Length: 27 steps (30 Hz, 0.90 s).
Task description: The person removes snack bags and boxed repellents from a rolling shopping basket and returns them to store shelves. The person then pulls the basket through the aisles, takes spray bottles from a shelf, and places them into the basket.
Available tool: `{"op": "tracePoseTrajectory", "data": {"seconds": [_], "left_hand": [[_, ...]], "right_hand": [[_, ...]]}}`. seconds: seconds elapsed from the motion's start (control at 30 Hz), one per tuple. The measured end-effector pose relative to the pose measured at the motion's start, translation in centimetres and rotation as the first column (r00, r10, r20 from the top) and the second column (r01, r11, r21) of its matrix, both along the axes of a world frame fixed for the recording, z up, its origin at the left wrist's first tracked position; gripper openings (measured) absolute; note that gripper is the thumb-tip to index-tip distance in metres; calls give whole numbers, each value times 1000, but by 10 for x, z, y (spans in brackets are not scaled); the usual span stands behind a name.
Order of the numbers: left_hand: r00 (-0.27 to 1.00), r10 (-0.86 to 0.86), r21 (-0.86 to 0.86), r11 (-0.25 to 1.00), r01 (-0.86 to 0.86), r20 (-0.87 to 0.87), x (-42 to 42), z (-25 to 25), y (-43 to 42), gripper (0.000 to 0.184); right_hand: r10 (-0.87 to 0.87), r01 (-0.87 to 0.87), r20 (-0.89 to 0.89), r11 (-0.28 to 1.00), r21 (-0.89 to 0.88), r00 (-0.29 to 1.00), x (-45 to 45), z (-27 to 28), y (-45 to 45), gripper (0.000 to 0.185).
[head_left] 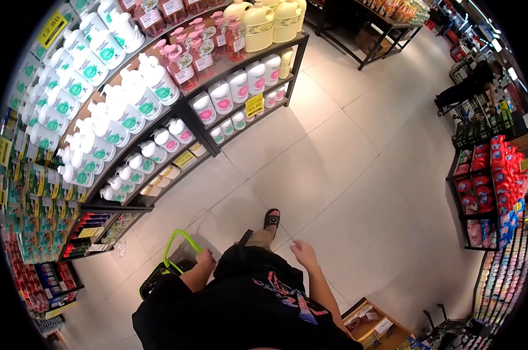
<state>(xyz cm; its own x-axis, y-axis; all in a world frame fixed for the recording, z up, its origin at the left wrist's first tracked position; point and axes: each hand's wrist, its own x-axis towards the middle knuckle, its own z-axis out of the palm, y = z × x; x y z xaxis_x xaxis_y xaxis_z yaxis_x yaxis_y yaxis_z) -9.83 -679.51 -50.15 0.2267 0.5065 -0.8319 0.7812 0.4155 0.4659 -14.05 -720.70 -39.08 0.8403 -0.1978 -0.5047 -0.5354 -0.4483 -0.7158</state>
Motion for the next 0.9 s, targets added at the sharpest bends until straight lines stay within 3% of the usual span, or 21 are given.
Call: {"op": "tracePoseTrajectory", "data": {"seconds": [0.13,0.2,0.23,0.3,0.33,0.4,0.53,0.57,0.6,0.73,0.8,0.9], "left_hand": [[997,-44,-32,999,42,-56,62,8,-49,20],[995,-78,-16,997,77,-58,89,9,-61,21],[993,-103,-12,995,103,-51,103,11,-66,21],[998,-66,-62,996,66,7,130,17,-82,22],[995,-102,-60,993,102,3,142,16,-87,22],[989,-78,-137,986,95,126,162,9,-101,21],[982,-121,-112,984,137,145,198,16,-152,21],[975,-130,-99,984,150,180,207,14,-162,21],[967,-137,-83,984,158,214,216,12,-170,21],[976,-95,-127,984,121,195,258,6,-208,21],[985,-7,-160,986,35,175,272,11,-229,21],[987,1,-57,998,9,163,288,34,-273,21]], "right_hand": [[-346,372,-212,923,100,914,-37,-73,-99,35],[-644,692,-315,719,61,697,-55,-83,-131,31],[-661,710,-313,701,69,682,-53,-77,-141,31],[-800,898,-414,419,130,434,-55,-63,-153,26],[-814,913,-417,386,128,403,-56,-64,-155,26],[-728,831,-418,538,144,544,-53,-72,-161,25],[-690,813,-458,565,145,561,-21,-117,-164,24],[-618,652,-319,758,-1,719,-13,-144,-172,25],[-480,450,-203,875,-177,853,1,-148,-179,26],[-429,429,-208,902,-52,879,57,-135,-247,27],[-553,621,-340,772,132,760,85,-129,-283,28],[-562,644,-338,731,224,755,128,-124,-343,28]]}}
